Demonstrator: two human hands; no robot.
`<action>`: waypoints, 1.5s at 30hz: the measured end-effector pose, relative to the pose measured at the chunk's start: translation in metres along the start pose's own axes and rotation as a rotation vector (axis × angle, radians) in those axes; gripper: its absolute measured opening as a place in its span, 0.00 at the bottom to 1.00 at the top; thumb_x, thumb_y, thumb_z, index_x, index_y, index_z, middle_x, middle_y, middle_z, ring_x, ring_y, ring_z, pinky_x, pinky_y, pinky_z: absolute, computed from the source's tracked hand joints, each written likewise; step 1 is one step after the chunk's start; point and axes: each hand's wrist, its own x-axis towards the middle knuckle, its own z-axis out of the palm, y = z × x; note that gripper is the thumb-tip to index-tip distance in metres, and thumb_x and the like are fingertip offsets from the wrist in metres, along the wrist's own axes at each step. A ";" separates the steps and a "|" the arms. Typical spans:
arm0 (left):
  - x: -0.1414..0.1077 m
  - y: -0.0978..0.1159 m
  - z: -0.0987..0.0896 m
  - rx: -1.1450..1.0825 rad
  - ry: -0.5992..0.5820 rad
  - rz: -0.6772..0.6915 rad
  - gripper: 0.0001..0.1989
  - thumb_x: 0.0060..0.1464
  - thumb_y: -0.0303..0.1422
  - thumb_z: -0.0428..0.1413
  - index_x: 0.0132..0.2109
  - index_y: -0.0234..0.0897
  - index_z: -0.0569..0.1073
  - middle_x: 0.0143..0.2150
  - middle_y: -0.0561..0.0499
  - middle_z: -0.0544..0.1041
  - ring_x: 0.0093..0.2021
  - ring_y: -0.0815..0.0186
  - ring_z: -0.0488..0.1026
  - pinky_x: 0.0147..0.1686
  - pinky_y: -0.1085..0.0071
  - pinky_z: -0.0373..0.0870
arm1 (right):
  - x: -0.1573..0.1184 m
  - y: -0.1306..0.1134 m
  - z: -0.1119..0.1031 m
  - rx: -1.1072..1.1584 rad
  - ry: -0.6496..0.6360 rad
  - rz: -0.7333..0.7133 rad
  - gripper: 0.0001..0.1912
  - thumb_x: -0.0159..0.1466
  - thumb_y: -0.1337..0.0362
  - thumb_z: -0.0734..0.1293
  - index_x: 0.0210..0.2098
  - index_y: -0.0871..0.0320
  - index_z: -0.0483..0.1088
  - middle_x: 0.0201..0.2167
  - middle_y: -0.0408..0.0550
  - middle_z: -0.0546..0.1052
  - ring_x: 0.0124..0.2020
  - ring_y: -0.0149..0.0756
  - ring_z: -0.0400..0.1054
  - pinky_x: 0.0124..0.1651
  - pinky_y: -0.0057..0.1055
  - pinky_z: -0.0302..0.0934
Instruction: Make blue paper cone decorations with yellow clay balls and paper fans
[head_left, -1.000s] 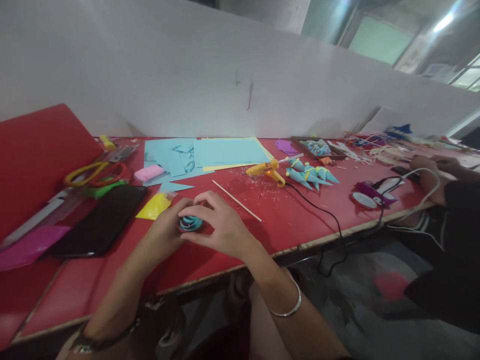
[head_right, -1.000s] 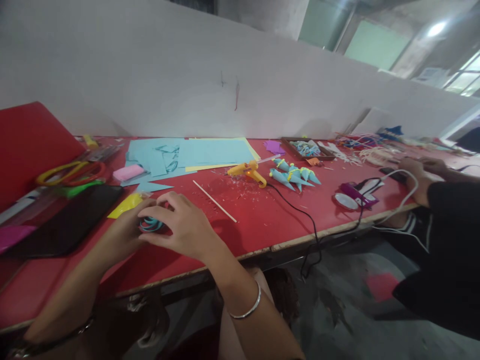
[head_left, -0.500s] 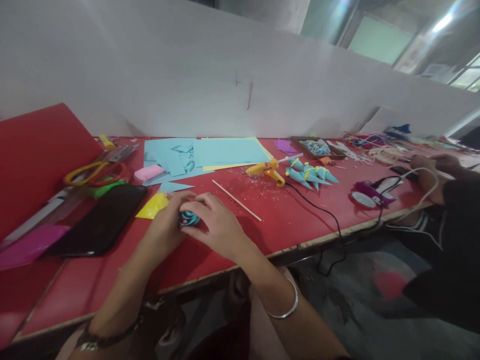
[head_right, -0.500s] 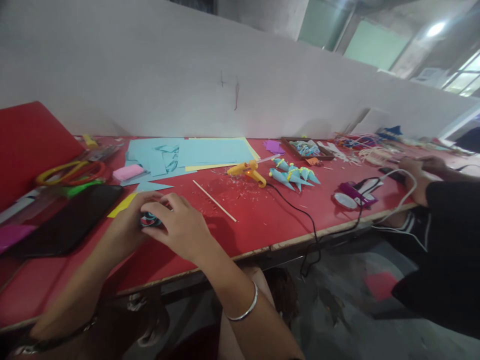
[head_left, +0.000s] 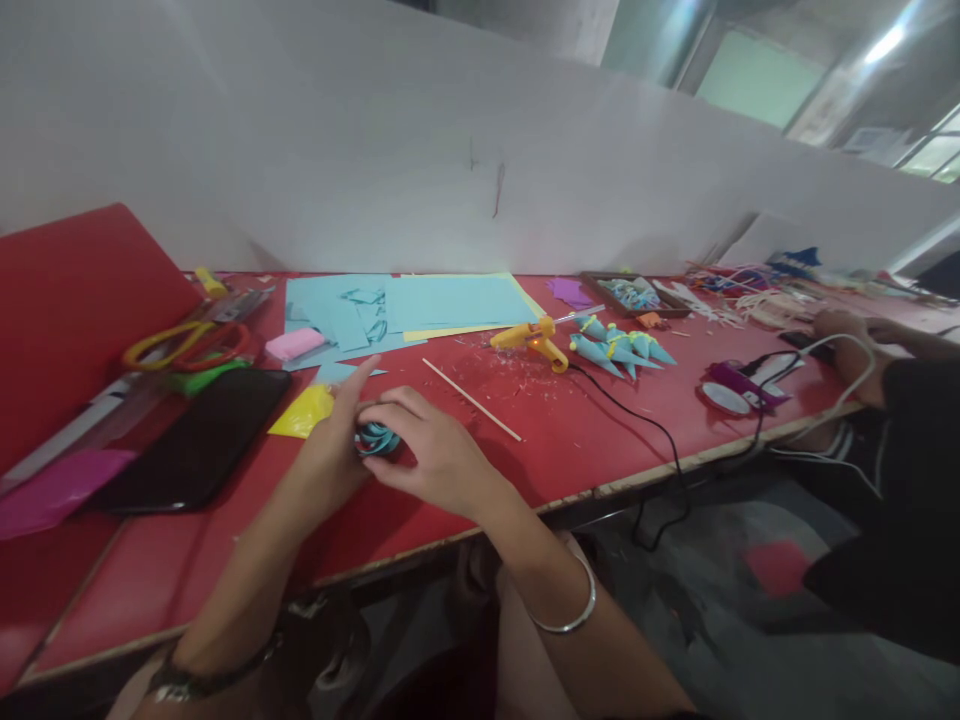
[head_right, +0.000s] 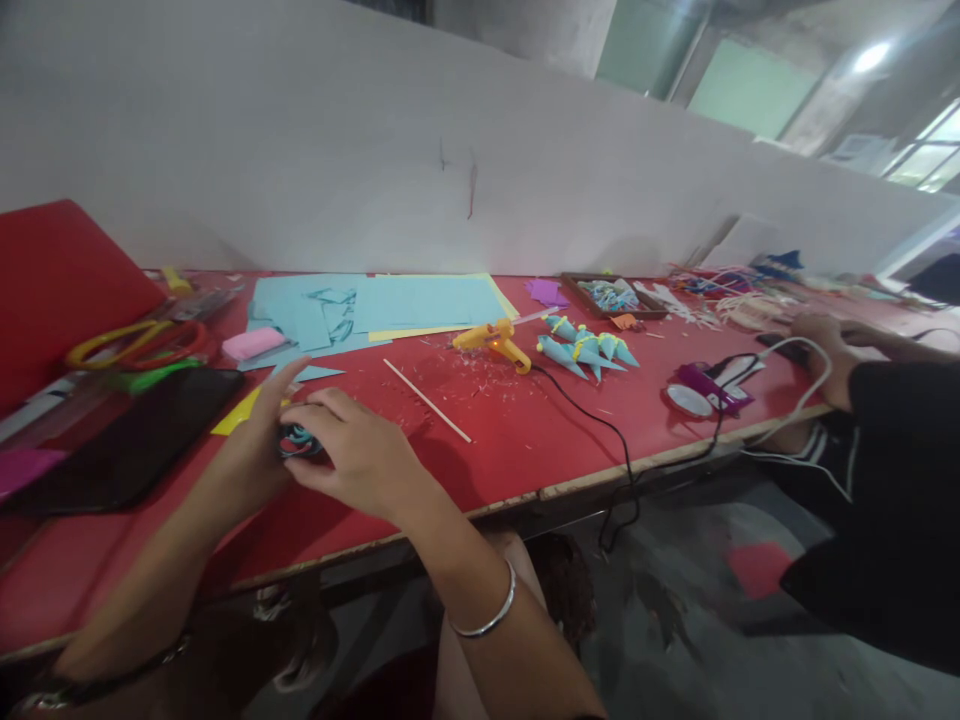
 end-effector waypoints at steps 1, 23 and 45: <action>0.000 -0.001 0.000 0.005 0.005 -0.005 0.41 0.39 0.26 0.49 0.63 0.33 0.46 0.30 0.53 0.70 0.27 0.68 0.69 0.27 0.74 0.66 | 0.000 0.000 0.000 0.009 -0.003 -0.005 0.15 0.61 0.65 0.61 0.48 0.58 0.62 0.49 0.49 0.66 0.50 0.33 0.62 0.50 0.30 0.61; 0.003 -0.014 0.007 0.039 0.032 0.218 0.43 0.40 0.21 0.47 0.64 0.34 0.42 0.28 0.55 0.68 0.24 0.71 0.66 0.25 0.76 0.64 | 0.003 0.005 0.000 -0.009 -0.078 0.011 0.17 0.61 0.68 0.62 0.50 0.63 0.62 0.49 0.53 0.66 0.50 0.35 0.62 0.52 0.33 0.60; 0.000 0.013 -0.022 -0.120 -0.076 -0.097 0.18 0.47 0.41 0.52 0.44 0.36 0.69 0.40 0.47 0.74 0.38 0.61 0.71 0.38 0.67 0.67 | 0.003 0.007 0.001 0.327 0.285 0.059 0.11 0.57 0.63 0.64 0.40 0.57 0.68 0.41 0.47 0.73 0.43 0.31 0.68 0.44 0.29 0.65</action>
